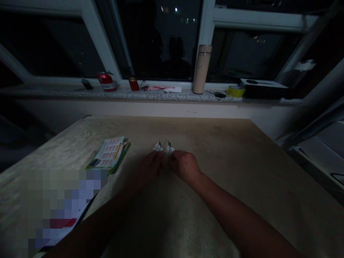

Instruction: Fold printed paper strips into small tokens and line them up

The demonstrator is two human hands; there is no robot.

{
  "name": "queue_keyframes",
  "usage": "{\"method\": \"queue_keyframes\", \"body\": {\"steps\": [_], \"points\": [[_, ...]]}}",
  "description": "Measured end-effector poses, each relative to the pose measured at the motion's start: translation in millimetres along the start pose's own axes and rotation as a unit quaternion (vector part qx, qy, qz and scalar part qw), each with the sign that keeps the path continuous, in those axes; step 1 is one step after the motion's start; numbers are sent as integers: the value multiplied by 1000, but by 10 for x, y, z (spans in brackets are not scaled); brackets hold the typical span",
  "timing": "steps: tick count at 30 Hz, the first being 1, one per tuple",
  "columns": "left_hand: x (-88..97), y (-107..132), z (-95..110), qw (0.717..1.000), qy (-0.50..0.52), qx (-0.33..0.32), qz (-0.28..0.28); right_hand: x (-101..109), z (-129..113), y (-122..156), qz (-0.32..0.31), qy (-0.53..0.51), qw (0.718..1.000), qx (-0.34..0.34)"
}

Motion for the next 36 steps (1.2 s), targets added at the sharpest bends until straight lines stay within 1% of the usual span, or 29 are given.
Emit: {"method": "queue_keyframes", "body": {"steps": [3,5,7,9,11,16,21,24,27,29,31,33,34,36], "points": [[203,-17,-20,996,-80,9,43,-87,34,-128,-11,15,1000,-19],[267,-29,-43,984,-172,26,46,-132,47,-181,-18,23,999,-32],[273,-37,-59,970,-238,32,34,-168,54,-215,-24,30,998,-43],[237,-39,-62,963,-267,20,15,-201,62,-234,-27,33,998,-53],[194,-37,-65,960,-281,8,1,-232,74,-246,-29,35,997,-62],[144,-37,-75,956,-295,-13,-2,-279,112,-232,-20,26,996,-83],[112,-32,-68,952,-305,-23,-13,-224,97,-157,-4,6,996,-87],[121,-29,-55,956,-293,-20,-12,-167,23,-129,0,-4,998,-68],[174,-27,-36,959,-282,-18,-16,-155,-109,-132,-12,-18,999,-25],[249,-8,-45,958,-286,-7,-31,-174,-209,-143,-27,-26,999,1],[383,41,-78,955,-294,11,-37,-207,-315,-160,-44,-33,998,23],[571,116,-116,956,-293,15,-23,-254,-429,-186,-65,-37,996,43],[679,158,-141,957,-291,12,-7,-286,-494,-202,-78,-39,995,57],[875,237,-238,956,-294,17,12,-366,-631,-247,-105,-39,990,84]]}}
Point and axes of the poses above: each hand's wrist, its own y-axis away from the middle knuckle, its own x-axis out of the back of the hand, z = x × y, the point moved 7 cm from there along -y, towards the middle knuckle, and after that the axes turned 4 degrees about -z, right-handed, at the moved point
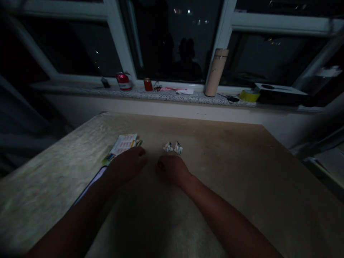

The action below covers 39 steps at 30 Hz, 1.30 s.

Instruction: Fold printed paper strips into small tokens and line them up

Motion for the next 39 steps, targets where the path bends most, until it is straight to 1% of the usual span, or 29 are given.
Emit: {"method": "queue_keyframes", "body": {"steps": [2,4,6,8,11,14,18,23,27,33,39], "points": [[70,50,-207,999,-25,19,13,-86,-123,-108,-21,-3,999,24],[92,77,-400,997,-57,45,12,-171,-252,-246,-27,-8,999,46],[68,90,-554,996,-61,63,-7,-248,-374,-413,-24,-13,998,61],[48,101,-660,995,-68,74,-15,-319,-487,-594,-22,-18,997,77],[6,118,-745,995,-69,70,-21,-390,-613,-837,-19,-27,993,110],[-58,126,-774,997,-60,51,-26,-444,-658,-978,-31,-27,988,146],[-115,115,-777,997,-62,36,-18,-499,-622,-990,-59,-35,981,179],[-108,100,-698,996,-76,40,-7,-506,-551,-923,-61,-51,980,184],[-108,87,-627,995,-93,42,-18,-490,-524,-910,-65,-60,979,186],[-107,76,-646,995,-91,32,-23,-471,-485,-893,-77,-76,974,199],[-96,97,-643,995,-89,28,-28,-489,-483,-894,-66,-89,973,203]]}}
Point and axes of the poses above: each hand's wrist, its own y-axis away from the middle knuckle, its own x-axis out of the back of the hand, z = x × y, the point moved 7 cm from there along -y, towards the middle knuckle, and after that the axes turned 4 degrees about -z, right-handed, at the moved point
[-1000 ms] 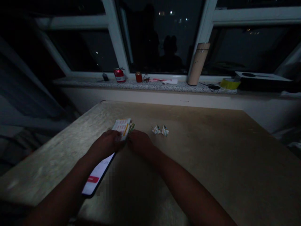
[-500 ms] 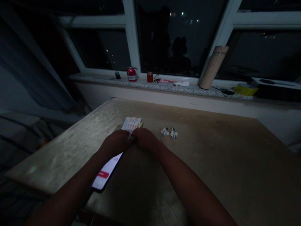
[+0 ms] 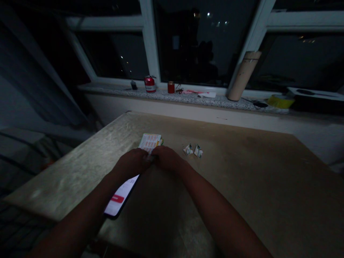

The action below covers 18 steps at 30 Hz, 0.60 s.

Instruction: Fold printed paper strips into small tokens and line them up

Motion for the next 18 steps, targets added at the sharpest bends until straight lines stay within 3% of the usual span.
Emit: {"method": "queue_keyframes", "body": {"steps": [18], "points": [[33,-26,4,1000,2,-8,-2,-27,13,-37,7,3,1000,-13]]}}
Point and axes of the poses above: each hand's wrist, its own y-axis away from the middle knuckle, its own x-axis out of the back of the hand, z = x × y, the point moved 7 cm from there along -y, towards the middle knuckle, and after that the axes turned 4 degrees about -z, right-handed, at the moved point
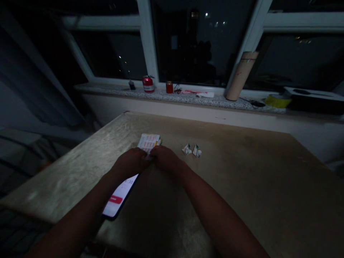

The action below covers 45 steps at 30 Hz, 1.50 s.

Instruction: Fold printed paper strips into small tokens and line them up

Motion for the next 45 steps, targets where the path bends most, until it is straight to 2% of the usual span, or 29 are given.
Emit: {"method": "queue_keyframes", "body": {"steps": [7,11,13,17,20,22,25,28,32,38,42,45], "points": [[31,-5,7,1000,-12,9,-13,41,-33,-12,28,-2,999,-28],[110,-2,129,1000,-18,-5,5,146,-26,96,56,-6,998,-32],[169,8,256,999,-21,-24,19,228,-4,183,73,-8,997,-33],[334,90,636,989,-39,-109,88,440,26,452,105,-14,994,-36],[408,175,905,980,-10,-159,122,593,25,774,129,-14,990,-54],[405,215,1072,973,39,-192,119,672,2,1039,151,-34,986,-62],[324,236,1326,963,90,-240,85,719,-57,1440,156,-77,983,-63],[167,226,1592,946,127,-299,14,723,-71,1806,142,-96,981,-89],[-27,158,1804,937,144,-316,-43,756,0,2222,150,-106,974,-130],[-245,137,1849,928,169,-327,-61,728,115,2551,169,-134,963,-164],[-347,145,1746,924,216,-312,-32,691,85,2571,164,-146,961,-169],[-411,105,1687,921,266,-284,-35,695,77,2564,160,-138,960,-181]]}}
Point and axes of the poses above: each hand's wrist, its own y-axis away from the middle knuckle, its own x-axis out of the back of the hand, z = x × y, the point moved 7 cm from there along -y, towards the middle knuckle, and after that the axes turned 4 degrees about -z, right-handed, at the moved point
